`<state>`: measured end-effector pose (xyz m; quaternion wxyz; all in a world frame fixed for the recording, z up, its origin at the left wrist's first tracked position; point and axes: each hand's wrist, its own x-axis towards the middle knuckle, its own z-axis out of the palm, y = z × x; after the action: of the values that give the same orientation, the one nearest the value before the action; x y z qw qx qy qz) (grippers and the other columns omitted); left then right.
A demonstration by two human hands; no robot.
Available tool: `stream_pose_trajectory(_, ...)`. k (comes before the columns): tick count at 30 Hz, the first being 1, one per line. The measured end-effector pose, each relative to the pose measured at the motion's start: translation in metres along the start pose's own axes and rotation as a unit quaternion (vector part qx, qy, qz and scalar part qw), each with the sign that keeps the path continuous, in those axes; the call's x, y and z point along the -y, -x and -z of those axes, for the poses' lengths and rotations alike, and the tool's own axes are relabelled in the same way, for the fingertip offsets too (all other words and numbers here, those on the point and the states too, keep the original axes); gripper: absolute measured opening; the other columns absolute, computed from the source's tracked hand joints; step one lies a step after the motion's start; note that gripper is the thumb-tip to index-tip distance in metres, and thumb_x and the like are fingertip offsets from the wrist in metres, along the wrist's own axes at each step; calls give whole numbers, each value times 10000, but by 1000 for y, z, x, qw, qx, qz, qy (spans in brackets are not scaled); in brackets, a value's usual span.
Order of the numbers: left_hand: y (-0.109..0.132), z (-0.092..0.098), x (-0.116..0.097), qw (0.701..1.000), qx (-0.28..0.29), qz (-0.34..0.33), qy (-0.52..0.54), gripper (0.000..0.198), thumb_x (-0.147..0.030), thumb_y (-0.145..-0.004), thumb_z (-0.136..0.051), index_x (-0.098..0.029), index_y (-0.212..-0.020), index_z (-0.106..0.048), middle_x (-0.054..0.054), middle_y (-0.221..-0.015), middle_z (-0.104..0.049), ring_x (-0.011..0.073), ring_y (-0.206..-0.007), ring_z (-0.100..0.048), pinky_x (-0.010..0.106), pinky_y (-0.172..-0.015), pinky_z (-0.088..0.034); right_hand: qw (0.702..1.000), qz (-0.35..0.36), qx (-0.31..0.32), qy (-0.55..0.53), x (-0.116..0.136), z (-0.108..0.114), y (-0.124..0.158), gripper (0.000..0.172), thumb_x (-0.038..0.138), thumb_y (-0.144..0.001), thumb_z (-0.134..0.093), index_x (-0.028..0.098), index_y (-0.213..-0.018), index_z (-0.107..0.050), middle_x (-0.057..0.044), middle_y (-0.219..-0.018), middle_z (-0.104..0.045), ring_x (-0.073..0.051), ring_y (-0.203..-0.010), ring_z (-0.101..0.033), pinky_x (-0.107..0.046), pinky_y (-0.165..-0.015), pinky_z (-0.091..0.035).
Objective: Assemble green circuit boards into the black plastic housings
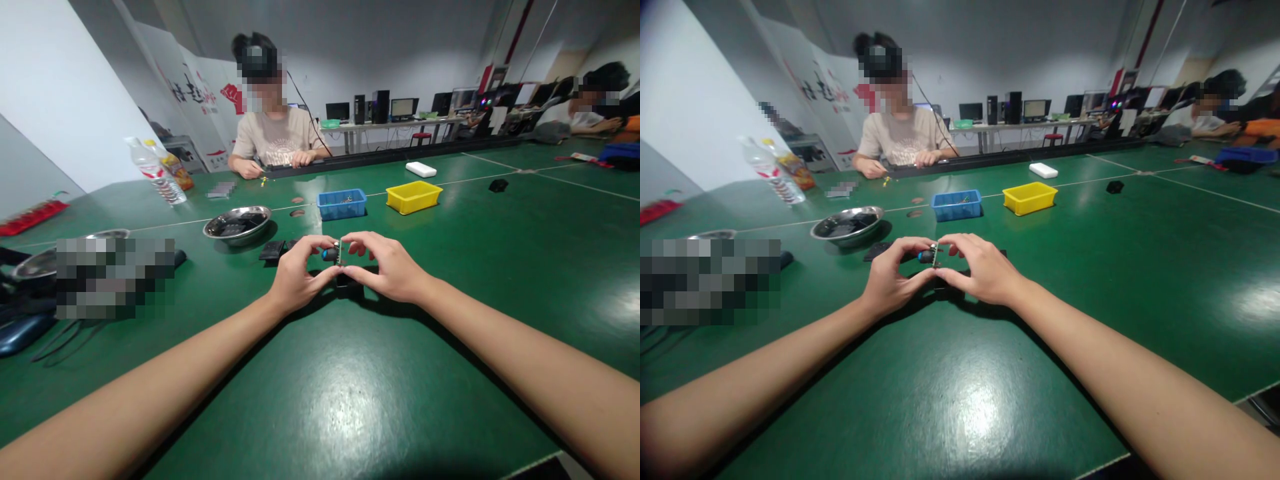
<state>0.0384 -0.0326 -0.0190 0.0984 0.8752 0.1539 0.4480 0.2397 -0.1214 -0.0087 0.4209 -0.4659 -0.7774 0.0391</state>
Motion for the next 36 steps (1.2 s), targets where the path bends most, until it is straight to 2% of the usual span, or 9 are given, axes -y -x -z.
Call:
stream_pose_trajectory(4, 2, 0, 0, 998, -2, -62, 11, 261, -308, -895, -718, -185, -1070, -568, 99, -1101, -730, 189, -1010, -707, 322, -888, -570, 1000, 10, 3, -20, 1, -1, 1, 467, 354, -865, -714, 193, -1262, -527, -61, -1016, -696, -194, -919, -659, -314, -802, -511)
stream_pose_trajectory(8, 2, 0, 0, 993, 0, -114, -1, 289, -336, -883, -740, -182, -1070, -582, 103, -1071, -737, 191, -989, -717, 321, -887, -578, 999, 29, 11, -30, 1, -1, -1, 379, 340, -857, -728, 205, -1165, -556, -59, -1031, -700, -189, -924, -662, -303, -800, -513)
stream_pose_trajectory(16, -1, 0, -1, 990, 4, -142, -5, 286, -335, -864, -761, -184, -1010, -567, 108, -1062, -725, 189, -977, -702, 319, -866, -571, 995, 17, 21, -95, 8, -3, 0, 340, 266, -827, -736, 197, -1099, -544, -39, -994, -703, -146, -820, -660, -259, -737, -513)
stream_pose_trajectory(21, -2, 1, -1, 993, 34, -110, 25, 282, -312, -871, -739, -191, -1018, -531, 100, -1071, -696, 187, -994, -684, 303, -861, -557, 992, -3, 6, -124, 14, -6, 0, 325, 153, -766, -716, 206, -1037, -545, -6, -942, -690, -131, -804, -642, -248, -749, -500)
stream_pose_trajectory(27, 2, 0, -2, 993, 71, -75, 51, 404, -293, -852, -720, -202, -1161, -477, 91, -1130, -657, 204, -1039, -664, 327, -920, -539, 982, -45, 19, -185, 17, -5, 0, 379, 133, -720, -688, 226, -1045, -516, 33, -872, -620, -116, -736, -579, -239, -697, -486)
stream_pose_trajectory(32, -1, 0, -3, 988, 138, -27, 57, 666, -481, -741, -803, -199, -1245, -471, 126, -1204, -600, 268, -1096, -620, 411, -958, -527, 986, -57, 7, -155, 13, 0, -1, 365, 102, -713, -610, 230, -1043, -521, 29, -857, -568, -120, -730, -542, -248, -674, -473)
stream_pose_trajectory(34, -3, -1, -3, 979, 199, -9, 33, 612, -526, -721, -807, -195, -1163, -545, 113, -1150, -621, 274, -1047, -624, 425, -922, -534, 986, -72, -10, -151, 9, 1, 0, 356, 118, -721, -608, 227, -1048, -523, 26, -859, -562, -119, -716, -538, -251, -665, -473)
stream_pose_trajectory(36, -3, -2, -5, 969, 248, 6, -1, 434, -480, -765, -777, -190, -1034, -599, 85, -1037, -652, 255, -951, -637, 402, -852, -541, 982, -92, -33, -159, 4, 1, 0, 352, 136, -729, -609, 225, -1057, -517, 25, -866, -566, -114, -696, -540, -256, -661, -476)
